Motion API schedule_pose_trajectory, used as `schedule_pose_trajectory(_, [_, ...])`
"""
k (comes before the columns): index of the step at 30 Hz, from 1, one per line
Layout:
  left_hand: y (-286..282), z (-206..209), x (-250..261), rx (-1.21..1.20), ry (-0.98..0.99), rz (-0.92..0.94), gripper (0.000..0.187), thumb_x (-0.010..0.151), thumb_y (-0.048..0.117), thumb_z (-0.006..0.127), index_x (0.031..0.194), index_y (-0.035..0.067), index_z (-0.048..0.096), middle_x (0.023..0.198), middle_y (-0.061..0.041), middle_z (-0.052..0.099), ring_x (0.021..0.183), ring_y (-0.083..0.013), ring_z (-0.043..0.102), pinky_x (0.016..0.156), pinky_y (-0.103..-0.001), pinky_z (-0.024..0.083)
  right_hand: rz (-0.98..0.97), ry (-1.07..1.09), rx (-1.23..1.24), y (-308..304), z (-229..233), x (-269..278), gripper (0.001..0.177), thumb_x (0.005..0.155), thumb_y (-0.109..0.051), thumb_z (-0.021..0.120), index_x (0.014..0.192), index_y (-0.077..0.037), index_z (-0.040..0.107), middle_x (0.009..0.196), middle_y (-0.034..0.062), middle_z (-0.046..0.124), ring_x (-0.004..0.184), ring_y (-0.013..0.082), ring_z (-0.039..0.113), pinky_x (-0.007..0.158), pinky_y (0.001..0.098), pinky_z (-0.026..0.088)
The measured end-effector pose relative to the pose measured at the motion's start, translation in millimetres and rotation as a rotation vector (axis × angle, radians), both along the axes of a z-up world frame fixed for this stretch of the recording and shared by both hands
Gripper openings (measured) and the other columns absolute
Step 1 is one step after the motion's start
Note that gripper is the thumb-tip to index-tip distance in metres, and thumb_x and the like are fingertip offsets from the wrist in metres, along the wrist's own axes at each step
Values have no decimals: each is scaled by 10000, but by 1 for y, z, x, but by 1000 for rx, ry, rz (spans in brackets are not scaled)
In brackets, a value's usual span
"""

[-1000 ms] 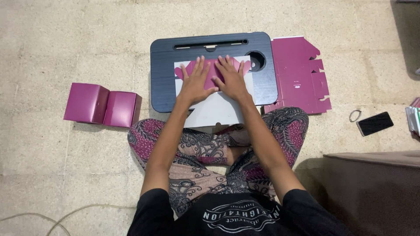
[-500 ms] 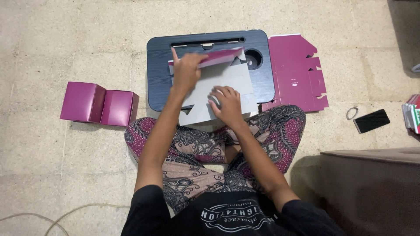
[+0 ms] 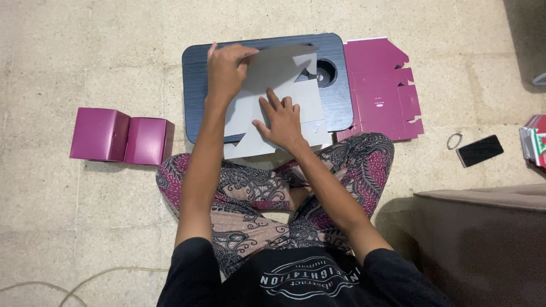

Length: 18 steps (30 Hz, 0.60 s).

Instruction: The person assembles cardboard boxes by hand, folding flat pieces on a small table and interlocking the tabs.

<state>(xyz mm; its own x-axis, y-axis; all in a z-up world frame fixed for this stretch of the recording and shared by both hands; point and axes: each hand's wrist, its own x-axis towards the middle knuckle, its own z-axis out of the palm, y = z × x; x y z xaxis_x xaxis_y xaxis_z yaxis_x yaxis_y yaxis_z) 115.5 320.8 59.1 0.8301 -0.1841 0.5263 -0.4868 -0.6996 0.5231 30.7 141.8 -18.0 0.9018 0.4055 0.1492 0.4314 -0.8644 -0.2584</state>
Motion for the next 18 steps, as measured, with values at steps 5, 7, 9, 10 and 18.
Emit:
schedule_pose_trajectory(5, [-7, -21, -46, 78, 50, 26, 359, 830, -20, 778, 1040, 271, 803, 965, 1, 763, 1009, -241, 710, 1150, -654, 230, -43, 149, -48, 3, 21, -9, 689, 952, -582, 515, 1532, -211, 487, 1571, 92, 435, 1231, 353, 396, 975, 506, 312])
schedule_pose_trajectory(7, [-14, -17, -70, 75, 54, 19, 363, 813, -18, 779, 1039, 265, 805, 963, -4, 767, 1001, -241, 707, 1153, -660, 225, -65, 151, 15, 0, -2, -1, 634, 893, -546, 553, 1413, -185, 575, 1466, 77, 532, 1205, 336, 423, 999, 487, 277])
schedule_pose_trajectory(9, [-19, -15, -93, 73, 55, 17, 368, 795, -17, 780, 1037, 259, 808, 960, -9, 770, 994, -241, 704, 1156, -665, 220, -80, 149, 78, 7, -29, 9, 585, 834, -511, 591, 1295, -158, 662, 1361, 63, 630, 1178, 319, 450, 1022, 467, 241])
schedule_pose_trajectory(10, [-20, -15, -103, 66, 72, 6, 376, 791, -43, 766, 1034, 241, 808, 963, -27, 774, 998, -253, 702, 1158, -678, 210, -85, 213, 199, 15, -46, 14, 484, 848, -437, 623, 1249, -166, 654, 1260, 62, 679, 1093, 295, 528, 972, 466, 286])
schedule_pose_trajectory(18, [-27, -57, -141, 70, 138, -4, 328, 815, -41, 746, 989, 228, 814, 947, -5, 782, 999, -231, 702, 1178, -667, 186, -49, 440, 286, 8, -96, 12, 465, 852, -370, 669, 1245, -123, 653, 1185, 122, 727, 1073, 321, 635, 1005, 501, 372])
